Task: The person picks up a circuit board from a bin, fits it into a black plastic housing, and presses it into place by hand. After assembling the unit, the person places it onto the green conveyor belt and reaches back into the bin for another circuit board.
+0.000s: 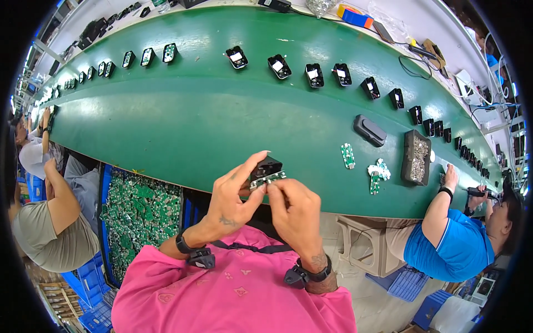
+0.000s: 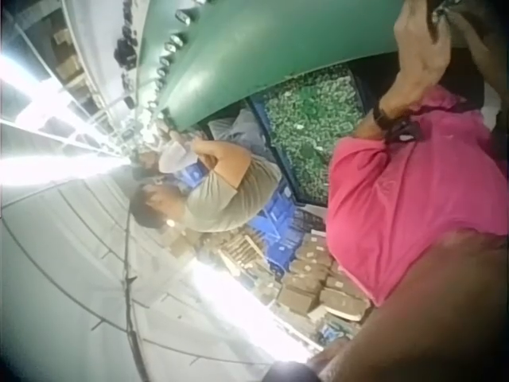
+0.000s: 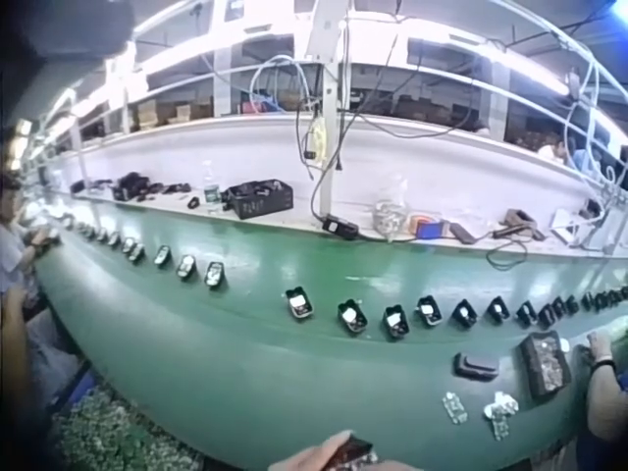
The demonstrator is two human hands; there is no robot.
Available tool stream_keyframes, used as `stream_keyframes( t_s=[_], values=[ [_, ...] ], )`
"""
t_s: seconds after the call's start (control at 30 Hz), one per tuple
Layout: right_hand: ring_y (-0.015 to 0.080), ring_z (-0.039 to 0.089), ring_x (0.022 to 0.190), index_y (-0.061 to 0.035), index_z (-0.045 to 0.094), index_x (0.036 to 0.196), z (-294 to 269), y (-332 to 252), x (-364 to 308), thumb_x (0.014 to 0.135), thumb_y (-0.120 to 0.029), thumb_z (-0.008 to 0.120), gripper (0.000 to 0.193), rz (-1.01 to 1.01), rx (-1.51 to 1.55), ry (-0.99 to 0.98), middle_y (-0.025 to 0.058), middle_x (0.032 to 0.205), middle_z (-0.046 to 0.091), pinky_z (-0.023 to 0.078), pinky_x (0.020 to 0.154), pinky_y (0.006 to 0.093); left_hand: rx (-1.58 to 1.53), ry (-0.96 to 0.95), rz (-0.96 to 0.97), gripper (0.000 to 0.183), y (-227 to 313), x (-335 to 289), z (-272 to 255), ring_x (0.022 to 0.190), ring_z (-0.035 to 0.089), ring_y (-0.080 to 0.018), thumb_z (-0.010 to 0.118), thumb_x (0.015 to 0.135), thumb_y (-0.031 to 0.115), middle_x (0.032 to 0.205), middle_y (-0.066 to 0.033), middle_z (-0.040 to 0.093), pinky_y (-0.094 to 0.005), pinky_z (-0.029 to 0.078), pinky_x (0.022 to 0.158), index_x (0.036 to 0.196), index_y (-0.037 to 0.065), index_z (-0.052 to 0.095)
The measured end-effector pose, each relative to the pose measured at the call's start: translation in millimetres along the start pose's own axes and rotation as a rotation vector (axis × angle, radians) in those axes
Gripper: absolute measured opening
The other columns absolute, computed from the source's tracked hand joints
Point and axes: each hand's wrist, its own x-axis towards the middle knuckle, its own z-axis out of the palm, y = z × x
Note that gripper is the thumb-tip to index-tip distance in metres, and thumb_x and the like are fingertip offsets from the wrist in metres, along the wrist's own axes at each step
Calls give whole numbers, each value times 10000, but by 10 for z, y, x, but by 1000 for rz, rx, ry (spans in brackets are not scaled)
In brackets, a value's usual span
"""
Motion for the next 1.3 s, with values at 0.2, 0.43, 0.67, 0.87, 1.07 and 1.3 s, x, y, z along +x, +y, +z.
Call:
stream_keyframes(
  t_s=[0.2,0.43,0.67,0.87,1.07,1.3],
  values=[
    [84,602,586,40,638,911,-83,180,-73,910,-78,695,131,401,391,49,61,723,651,463,518,243,-409,-140,-212,645,5,45,2,1002,672,-169,665,842,-56,1232,-119,607,-287,585,825,1442,42,448],
    [74,591,604,40,631,937,29,32,-188,907,-8,672,70,254,581,200,32,741,635,466,522,207,-271,-178,-104,704,-104,46,-19,1039,675,-195,825,768,46,1249,-125,613,-322,596,852,1392,58,500],
    [43,540,575,38,654,869,-35,172,-102,926,-28,654,87,241,586,171,5,751,605,417,480,198,-282,-260,-38,701,-183,81,-19,980,662,-279,811,747,62,1218,-147,626,-362,589,774,1381,109,518],
    [58,517,480,28,647,786,-84,-7,-47,935,-101,661,197,384,417,-73,13,572,575,369,425,225,-285,-246,-83,591,-196,146,1,1002,648,-178,708,831,-9,1249,-119,593,-307,582,809,1386,92,531],
    [142,525,471,26,594,748,-107,-90,19,928,-110,673,239,226,187,-61,69,595,557,385,452,303,-411,-89,-132,579,-254,126,49,1009,639,-157,652,878,-6,1225,-104,613,-283,555,820,1433,72,504],
    [204,527,510,24,617,773,-101,-114,128,913,-158,702,245,100,7,105,109,610,570,407,501,332,-118,17,205,615,-100,99,8,1071,621,-183,497,870,-97,1274,-170,591,-308,516,891,1466,39,428]
  ],
)
